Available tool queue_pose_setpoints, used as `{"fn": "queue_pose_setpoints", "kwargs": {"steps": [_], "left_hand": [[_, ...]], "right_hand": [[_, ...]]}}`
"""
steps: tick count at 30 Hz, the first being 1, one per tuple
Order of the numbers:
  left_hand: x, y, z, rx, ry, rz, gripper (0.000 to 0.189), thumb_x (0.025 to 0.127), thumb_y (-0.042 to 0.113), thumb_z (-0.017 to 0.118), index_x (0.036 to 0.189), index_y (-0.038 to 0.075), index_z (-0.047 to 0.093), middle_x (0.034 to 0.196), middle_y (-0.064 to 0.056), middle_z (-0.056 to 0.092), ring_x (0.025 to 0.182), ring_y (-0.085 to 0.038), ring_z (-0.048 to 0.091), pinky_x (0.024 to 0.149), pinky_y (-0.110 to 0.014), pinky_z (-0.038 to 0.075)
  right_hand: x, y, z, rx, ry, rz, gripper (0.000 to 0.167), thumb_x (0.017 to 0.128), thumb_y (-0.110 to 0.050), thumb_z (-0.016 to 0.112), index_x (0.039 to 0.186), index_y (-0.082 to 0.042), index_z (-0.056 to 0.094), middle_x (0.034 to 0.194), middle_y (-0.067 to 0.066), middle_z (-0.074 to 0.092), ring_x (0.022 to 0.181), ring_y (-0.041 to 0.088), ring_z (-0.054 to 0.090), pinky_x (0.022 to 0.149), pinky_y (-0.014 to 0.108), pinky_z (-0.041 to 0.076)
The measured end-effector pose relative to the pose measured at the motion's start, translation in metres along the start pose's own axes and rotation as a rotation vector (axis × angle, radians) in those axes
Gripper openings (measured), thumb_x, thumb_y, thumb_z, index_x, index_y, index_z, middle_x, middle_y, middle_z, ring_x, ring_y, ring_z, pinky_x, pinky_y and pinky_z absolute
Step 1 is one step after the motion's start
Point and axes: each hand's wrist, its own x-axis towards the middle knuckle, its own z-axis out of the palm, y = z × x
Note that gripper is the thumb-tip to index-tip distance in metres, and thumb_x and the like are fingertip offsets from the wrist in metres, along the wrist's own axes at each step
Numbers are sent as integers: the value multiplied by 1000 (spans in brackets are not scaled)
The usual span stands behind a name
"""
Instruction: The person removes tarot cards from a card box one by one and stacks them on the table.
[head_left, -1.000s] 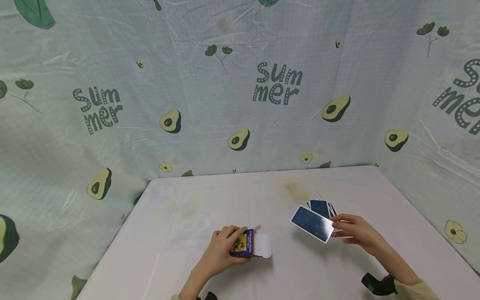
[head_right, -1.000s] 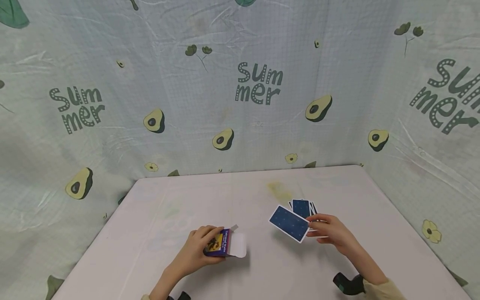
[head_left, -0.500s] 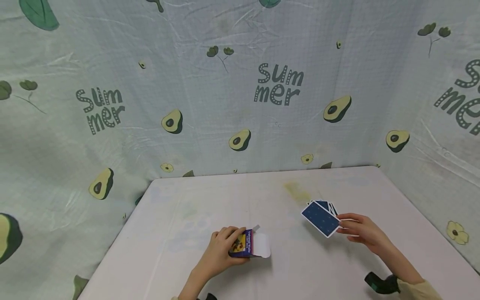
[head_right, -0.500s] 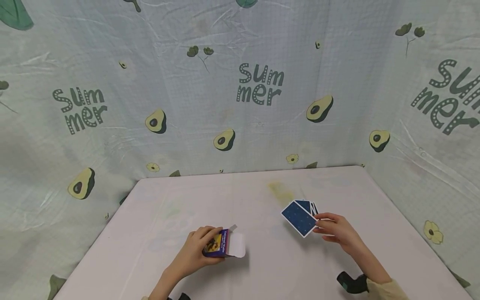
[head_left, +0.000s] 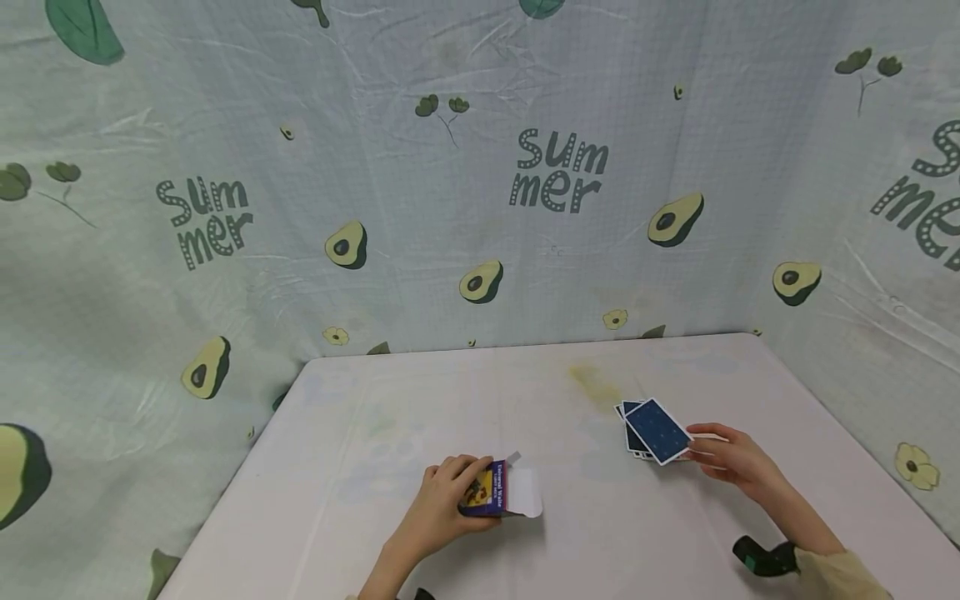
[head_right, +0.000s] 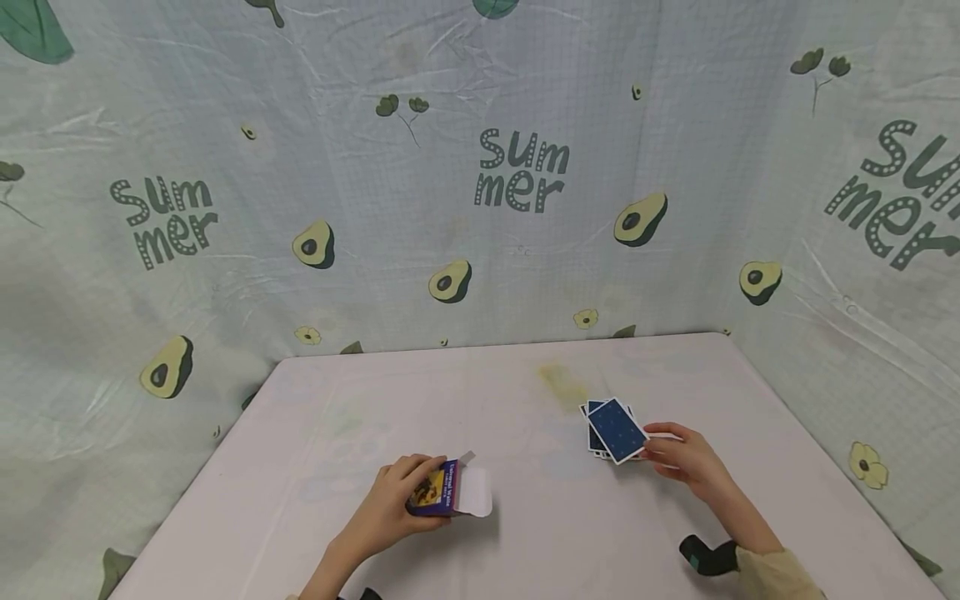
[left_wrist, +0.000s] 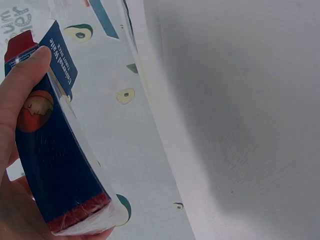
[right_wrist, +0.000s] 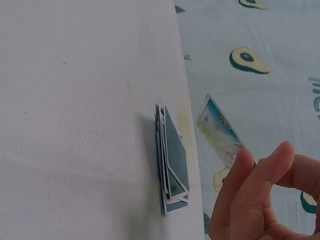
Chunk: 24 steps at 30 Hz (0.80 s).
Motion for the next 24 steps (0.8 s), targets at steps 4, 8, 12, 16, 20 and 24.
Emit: {"fn": "queue_pose_setpoints", "kwargs": {"steps": [4,8,12,16,20,24], "left_hand": [[1,1,1,-10,-6,3,72,66,46,73,127,20,47,110,6,53,96,-10,48,78,-36,35],[2,1,2,-10,0,11,72,66,47,73,127,21,47,110,6,53,96,-9,48,78,-35,35],[3,1,2,-9,2,18,72,66,47,73,127,21,47,110,6,53,96,-9,48,78,-35,35],[4,1,3,-15,-5,19,71,66,47,73,127,21,47,111,5,53,96,-10,48,77,-34,34],[5,3,3,-18,-19,18,71,66,47,72,128,21,47,111,5,53,97,-11,48,76,-32,33],[6,3,3,-17,-12,22,72,66,46,73,127,20,47,111,5,53,97,-11,48,75,-32,32]], "right_hand": [[5,2,-2,42,0,-2,33,87,-22,56,115,-6,49,78,-13,64,75,3,62,64,19,48],[9,2,-3,77,0,-1,28,86,-20,57,110,-8,50,76,-12,64,73,3,62,63,19,48],[13,3,-3,101,6,4,34,86,-17,57,114,-2,47,76,-11,64,73,3,62,62,18,48],[18,5,-3,128,21,15,46,86,-15,57,121,7,38,75,-10,65,72,4,63,62,17,49],[23,9,-2,147,30,30,48,85,-11,58,121,11,36,74,-7,65,70,5,63,63,18,50],[25,11,-3,186,-2,25,47,84,-5,57,119,16,33,76,-1,63,71,8,64,66,21,51]]}}
